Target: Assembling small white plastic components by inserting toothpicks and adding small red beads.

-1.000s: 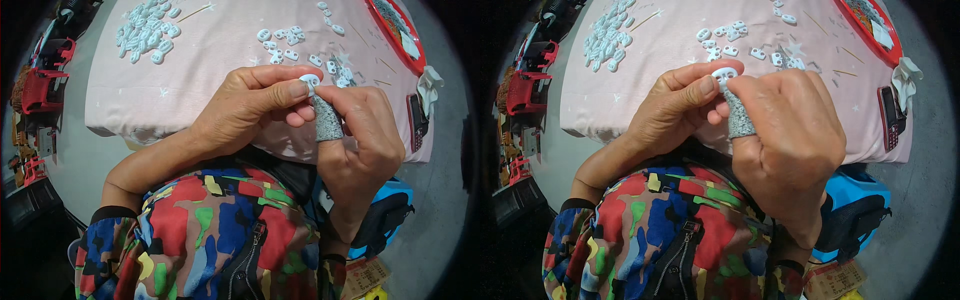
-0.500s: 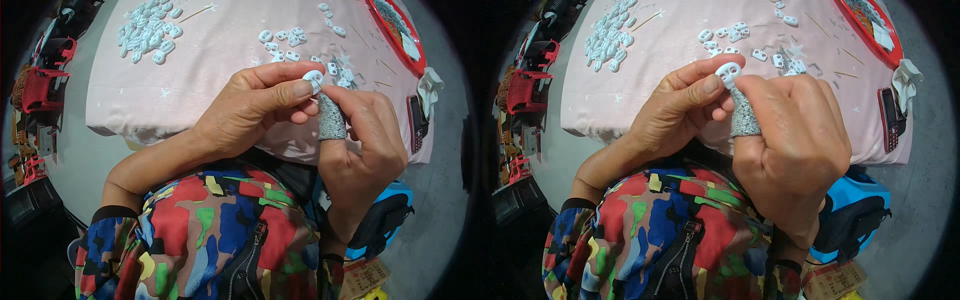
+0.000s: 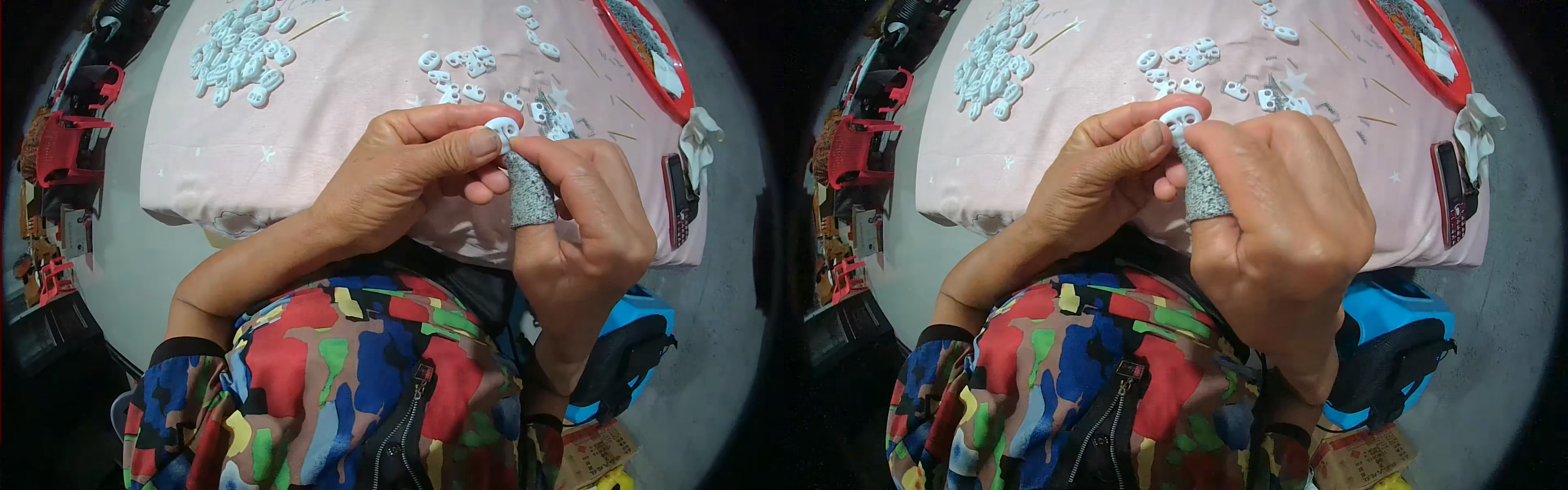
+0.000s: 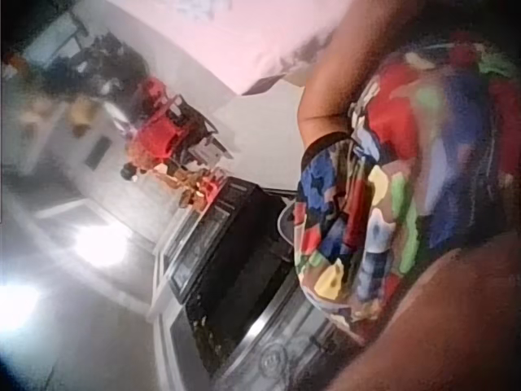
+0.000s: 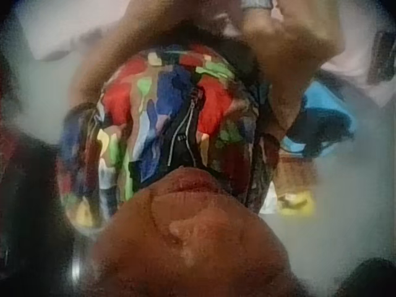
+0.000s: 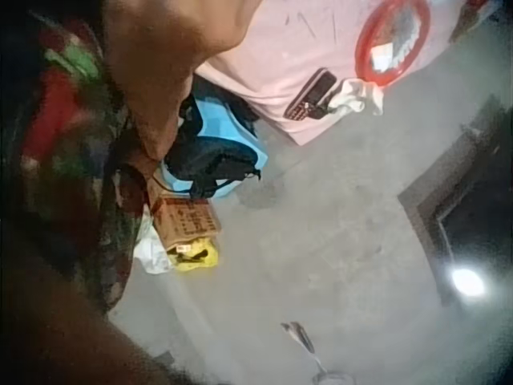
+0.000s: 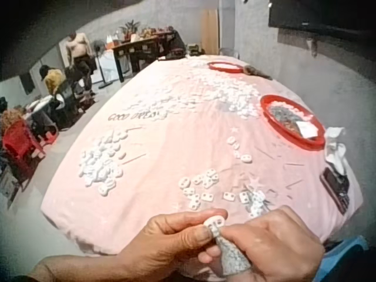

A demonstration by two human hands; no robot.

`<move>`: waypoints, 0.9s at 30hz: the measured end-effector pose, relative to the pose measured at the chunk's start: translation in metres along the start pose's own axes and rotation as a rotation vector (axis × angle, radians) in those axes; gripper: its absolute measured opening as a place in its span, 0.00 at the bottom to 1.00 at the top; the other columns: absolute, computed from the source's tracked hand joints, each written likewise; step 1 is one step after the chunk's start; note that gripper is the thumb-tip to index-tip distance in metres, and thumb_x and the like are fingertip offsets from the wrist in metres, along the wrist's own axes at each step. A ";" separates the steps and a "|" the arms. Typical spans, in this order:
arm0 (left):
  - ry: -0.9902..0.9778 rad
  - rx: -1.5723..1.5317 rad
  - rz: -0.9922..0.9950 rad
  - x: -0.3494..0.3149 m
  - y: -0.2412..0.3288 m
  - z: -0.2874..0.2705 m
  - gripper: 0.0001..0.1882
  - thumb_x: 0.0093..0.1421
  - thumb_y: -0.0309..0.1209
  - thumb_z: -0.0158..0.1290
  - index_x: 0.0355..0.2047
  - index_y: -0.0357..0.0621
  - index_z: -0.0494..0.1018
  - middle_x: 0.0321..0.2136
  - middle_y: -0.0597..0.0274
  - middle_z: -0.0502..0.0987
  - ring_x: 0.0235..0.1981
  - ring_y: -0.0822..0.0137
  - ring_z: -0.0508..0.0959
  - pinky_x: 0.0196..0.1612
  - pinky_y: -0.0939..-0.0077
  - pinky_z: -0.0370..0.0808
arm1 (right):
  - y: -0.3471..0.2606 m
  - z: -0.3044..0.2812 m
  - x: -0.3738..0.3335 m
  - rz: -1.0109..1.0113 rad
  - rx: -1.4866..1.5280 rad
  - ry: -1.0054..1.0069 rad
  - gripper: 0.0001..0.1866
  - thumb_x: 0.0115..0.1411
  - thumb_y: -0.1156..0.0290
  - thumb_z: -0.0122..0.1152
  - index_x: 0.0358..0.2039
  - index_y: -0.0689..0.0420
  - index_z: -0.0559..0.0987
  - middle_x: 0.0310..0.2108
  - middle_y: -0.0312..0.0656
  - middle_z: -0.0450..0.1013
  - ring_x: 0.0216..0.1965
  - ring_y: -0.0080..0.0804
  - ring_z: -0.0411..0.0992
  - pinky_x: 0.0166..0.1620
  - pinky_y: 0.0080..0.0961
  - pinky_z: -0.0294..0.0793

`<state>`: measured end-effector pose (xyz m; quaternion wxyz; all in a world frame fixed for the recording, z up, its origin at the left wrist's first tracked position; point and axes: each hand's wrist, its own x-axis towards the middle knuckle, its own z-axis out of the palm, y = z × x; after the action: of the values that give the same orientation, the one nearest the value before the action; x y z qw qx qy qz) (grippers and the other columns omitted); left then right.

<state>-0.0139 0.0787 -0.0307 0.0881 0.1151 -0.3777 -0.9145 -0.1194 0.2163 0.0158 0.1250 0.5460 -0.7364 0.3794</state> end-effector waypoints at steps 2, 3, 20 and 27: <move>0.011 -0.003 -0.003 0.000 0.000 0.000 0.21 0.66 0.31 0.52 0.57 0.33 0.68 0.37 0.61 0.79 0.31 0.75 0.77 0.36 0.84 0.77 | -0.001 0.001 -0.001 -0.007 -0.023 0.007 0.13 0.45 0.87 0.58 0.33 0.61 0.82 0.26 0.43 0.74 0.28 0.34 0.74 0.30 0.25 0.72; 0.012 -0.002 -0.003 0.000 0.000 0.000 0.21 0.66 0.31 0.52 0.57 0.33 0.68 0.37 0.61 0.79 0.31 0.75 0.77 0.36 0.84 0.77 | -0.001 0.002 -0.002 -0.015 -0.044 0.014 0.13 0.45 0.87 0.58 0.32 0.60 0.82 0.26 0.43 0.73 0.29 0.36 0.74 0.31 0.26 0.72; -0.069 -0.208 -0.140 0.002 0.013 0.001 0.19 0.66 0.35 0.53 0.54 0.39 0.72 0.37 0.62 0.79 0.32 0.79 0.77 0.35 0.88 0.74 | -0.010 -0.010 -0.003 0.040 -0.128 0.027 0.18 0.43 0.86 0.56 0.36 0.60 0.83 0.28 0.42 0.75 0.29 0.32 0.74 0.32 0.23 0.72; -0.074 -0.168 -0.147 0.001 0.009 0.001 0.27 0.67 0.39 0.51 0.60 0.35 0.63 0.34 0.66 0.74 0.30 0.78 0.69 0.29 0.90 0.67 | -0.006 -0.013 -0.007 0.029 -0.008 0.061 0.20 0.42 0.87 0.53 0.37 0.64 0.82 0.27 0.40 0.74 0.25 0.23 0.69 0.26 0.16 0.64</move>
<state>-0.0145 0.0723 -0.0238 0.0161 0.1008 -0.2934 -0.9505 -0.1140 0.2293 0.0231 0.1441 0.5231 -0.7414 0.3949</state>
